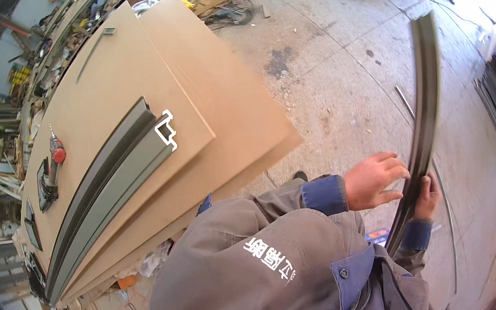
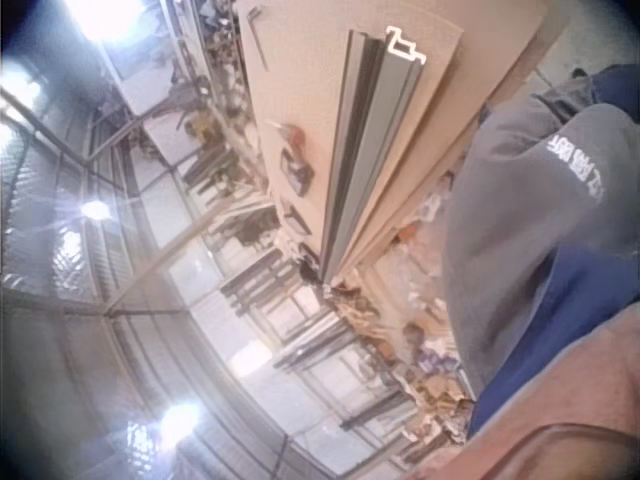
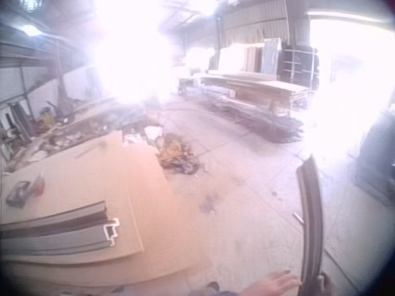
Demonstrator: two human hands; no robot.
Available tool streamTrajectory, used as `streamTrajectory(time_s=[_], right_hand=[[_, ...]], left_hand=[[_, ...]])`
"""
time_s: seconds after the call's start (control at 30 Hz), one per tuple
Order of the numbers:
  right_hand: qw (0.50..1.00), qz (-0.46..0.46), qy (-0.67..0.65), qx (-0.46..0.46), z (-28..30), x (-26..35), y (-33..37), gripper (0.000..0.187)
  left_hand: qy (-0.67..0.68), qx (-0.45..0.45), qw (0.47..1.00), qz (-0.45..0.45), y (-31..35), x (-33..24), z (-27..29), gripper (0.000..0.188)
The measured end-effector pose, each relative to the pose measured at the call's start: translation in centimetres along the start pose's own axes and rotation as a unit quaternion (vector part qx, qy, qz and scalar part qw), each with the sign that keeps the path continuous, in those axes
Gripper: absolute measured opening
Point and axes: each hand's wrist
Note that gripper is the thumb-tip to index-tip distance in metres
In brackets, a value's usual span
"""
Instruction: The person uses a miter saw to cut a metal profile, then walks to a workbench and fits the cut profile into a large panel. They continue to fit additional metal profiles along the panel edges, aligning and seating them into grooves.
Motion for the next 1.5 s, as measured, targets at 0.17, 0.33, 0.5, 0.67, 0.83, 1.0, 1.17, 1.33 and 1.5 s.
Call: streamTrajectory(time_s=[0.17,0.33,0.5,0.67,0.83,1.0,1.17,1.33,1.5], right_hand=[[0.987,0.037,-0.133,0.077,-6.8,8.6,-16.7,0.034],[0.948,0.011,-0.271,0.166,-18.0,17.8,-31.8,0.036],[0.817,-0.050,-0.386,0.426,-31.2,21.0,-41.3,0.031],[0.760,-0.161,-0.348,0.524,-42.9,19.1,-42.1,0.027],[0.734,-0.297,-0.258,0.553,-51.8,16.4,-37.1,0.037],[0.689,-0.321,-0.218,0.612,-60.6,18.0,-33.5,0.033],[0.657,-0.270,-0.220,0.668,-66.0,21.1,-32.6,0.035],[0.648,-0.288,-0.164,0.686,-68.2,18.4,-31.2,0.027],[0.645,-0.287,-0.101,0.701,-73.3,15.8,-30.5,0.032]], left_hand=[[0.027,-0.056,0.990,0.126,-4.8,3.6,6.8,0.036],[-0.056,-0.168,0.961,0.213,-7.5,7.9,10.9,0.044],[-0.232,-0.286,0.881,0.299,-10.7,11.7,12.8,0.060],[-0.289,-0.351,0.797,0.398,-13.2,12.9,12.5,0.072],[-0.372,-0.394,0.696,0.471,-12.3,14.4,10.8,0.054],[-0.363,-0.496,0.580,0.534,-10.4,15.9,12.2,0.039],[-0.452,-0.540,0.511,0.494,-9.2,16.9,16.2,0.027],[-0.471,-0.558,0.424,0.536,-8.5,13.0,16.4,0.020],[-0.479,-0.539,0.353,0.596,-7.0,10.4,14.0,0.019]])
Point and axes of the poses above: each hand's wrist, its own y-axis away from the middle knuckle, its own z-axis out of the back of the hand, x = y × z, and after that the axes turned 6 degrees about -z, right-handed
